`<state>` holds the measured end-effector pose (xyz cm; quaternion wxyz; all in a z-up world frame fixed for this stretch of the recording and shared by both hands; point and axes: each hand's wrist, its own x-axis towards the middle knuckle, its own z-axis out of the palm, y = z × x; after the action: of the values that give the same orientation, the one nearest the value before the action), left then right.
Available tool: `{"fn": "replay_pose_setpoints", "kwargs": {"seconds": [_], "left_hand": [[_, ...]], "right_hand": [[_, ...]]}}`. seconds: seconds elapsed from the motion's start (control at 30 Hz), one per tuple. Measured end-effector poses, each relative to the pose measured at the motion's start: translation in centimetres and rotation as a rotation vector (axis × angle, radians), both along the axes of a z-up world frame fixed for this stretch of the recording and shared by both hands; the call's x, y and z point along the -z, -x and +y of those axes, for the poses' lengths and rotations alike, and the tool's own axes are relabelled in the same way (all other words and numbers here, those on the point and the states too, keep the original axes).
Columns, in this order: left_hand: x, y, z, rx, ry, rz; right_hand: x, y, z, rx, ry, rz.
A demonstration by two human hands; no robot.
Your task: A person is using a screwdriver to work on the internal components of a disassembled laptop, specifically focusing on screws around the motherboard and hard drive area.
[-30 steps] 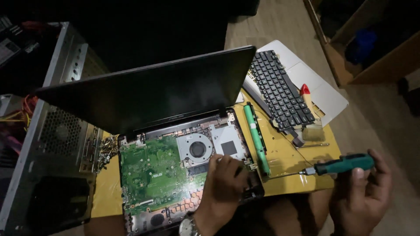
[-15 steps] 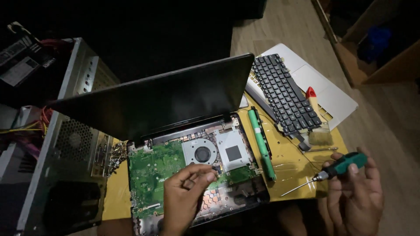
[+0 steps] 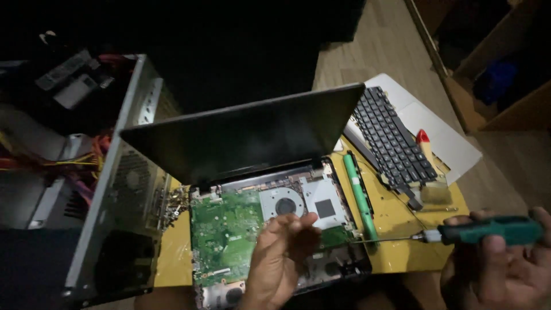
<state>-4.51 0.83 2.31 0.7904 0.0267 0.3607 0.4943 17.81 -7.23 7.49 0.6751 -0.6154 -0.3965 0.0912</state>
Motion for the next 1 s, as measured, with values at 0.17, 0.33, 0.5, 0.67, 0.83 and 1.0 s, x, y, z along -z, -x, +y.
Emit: {"fn": "replay_pose_setpoints", "kwargs": {"seconds": [0.17,0.33,0.5,0.67,0.83,1.0], "left_hand": [[-2.9,-0.2,-0.3,-0.008,0.114,-0.195],[-3.3,0.1,0.0,-0.107,0.231,-0.249],[-1.2,0.4,0.1,-0.082,0.145,-0.401],[-2.7,0.7,-0.2,-0.088,0.221,-0.371],[-1.4,0.4,-0.3,-0.062,0.183,-0.457],[0.1,0.0,-0.5,-0.048,0.088,-0.488]], "right_hand": [[-2.9,4.8,1.3,0.027,-0.018,-0.137],[-2.9,3.6,0.8,-0.048,0.104,-0.351],[2.5,-6.7,1.5,-0.711,0.028,1.187],[-0.9,0.6,1.4,-0.610,0.002,0.583],[3.1,-6.4,1.0,-0.945,-0.077,1.255],[3.0,-6.6,0.5,-1.013,-0.091,1.233]]}}
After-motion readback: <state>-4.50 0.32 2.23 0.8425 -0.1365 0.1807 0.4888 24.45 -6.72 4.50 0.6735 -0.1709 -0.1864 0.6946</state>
